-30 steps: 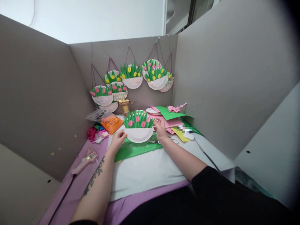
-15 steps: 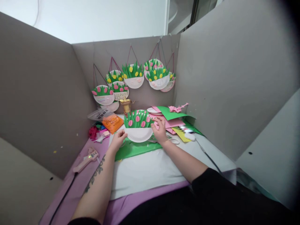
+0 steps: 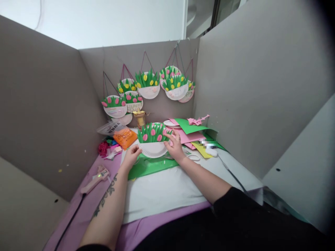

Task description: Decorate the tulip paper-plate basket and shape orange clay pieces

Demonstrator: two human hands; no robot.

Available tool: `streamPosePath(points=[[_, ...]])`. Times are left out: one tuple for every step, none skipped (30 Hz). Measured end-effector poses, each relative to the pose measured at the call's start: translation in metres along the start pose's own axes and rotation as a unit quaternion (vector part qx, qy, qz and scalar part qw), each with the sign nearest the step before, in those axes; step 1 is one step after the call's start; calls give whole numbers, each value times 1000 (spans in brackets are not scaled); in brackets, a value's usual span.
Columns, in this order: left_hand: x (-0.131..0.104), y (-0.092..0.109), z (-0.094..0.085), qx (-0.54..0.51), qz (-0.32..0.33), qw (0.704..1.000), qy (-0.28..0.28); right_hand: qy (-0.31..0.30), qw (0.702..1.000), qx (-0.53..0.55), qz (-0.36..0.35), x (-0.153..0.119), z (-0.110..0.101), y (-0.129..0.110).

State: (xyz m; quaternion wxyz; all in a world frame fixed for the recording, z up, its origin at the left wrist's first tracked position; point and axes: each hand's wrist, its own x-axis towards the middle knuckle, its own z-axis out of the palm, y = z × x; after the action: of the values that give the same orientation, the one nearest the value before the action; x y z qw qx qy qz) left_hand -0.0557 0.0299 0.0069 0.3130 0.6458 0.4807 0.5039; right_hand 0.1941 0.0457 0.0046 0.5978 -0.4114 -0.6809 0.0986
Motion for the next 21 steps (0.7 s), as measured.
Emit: streamPosePath(points=[[0,1,1,8,6,1000,1,-13,1000,-2,2,-1,1,-1],[-1,3,1,18,14,1000,0,-27,1000,-4,5,-1,1,-2],[-2,5,2,30,22,999,-2,-40,999,-7,7,-2,2,-3],[-2,6,3,41,30,999,-4,-51,999,-11,9,-2,2,-4],[-3,8,4,50,37,998,-6,-59,998,-14,11,-2,2,-5],[-4,9,5,56,41,998,-8,-64,998,-16,12,-3,1,-6],[-4,10,5,60,43,997,-8,-67,998,-17,11,-3,1,-8],[-5,10,5,62,43,997,-5,-66,998,-14,9,-3,1,-8],[-5,10,5,62,41,997,0,-63,998,-9,4,-3,0,-9],[-5,10,5,61,39,997,5,-58,998,-2,-3,-3,0,-10],[-5,9,5,59,35,998,9,-50,999,6,-10,-4,0,-9],[-5,9,4,56,31,998,13,-37,999,15,-16,-4,0,-9],[-5,9,4,54,28,998,15,-20,999,25,-17,-4,1,-8],[-5,9,4,55,27,998,18,-2,999,35,-12,-4,2,-7],[-5,10,4,60,28,998,20,18,999,48,0,-3,3,-5],[-5,11,4,69,31,997,21,34,997,63,17,-3,3,-3],[-6,13,4,81,37,996,22,46,995,79,38,-2,4,-1],[-6,14,5,93,45,994,22,55,992,96,60,0,5,1],[-7,15,5,106,55,993,21,61,989,109,78,1,5,2],[-7,16,6,118,67,991,19,65,986,120,91,2,5,4],[-8,16,7,130,81,988,18,67,985,127,99,3,5,4]])
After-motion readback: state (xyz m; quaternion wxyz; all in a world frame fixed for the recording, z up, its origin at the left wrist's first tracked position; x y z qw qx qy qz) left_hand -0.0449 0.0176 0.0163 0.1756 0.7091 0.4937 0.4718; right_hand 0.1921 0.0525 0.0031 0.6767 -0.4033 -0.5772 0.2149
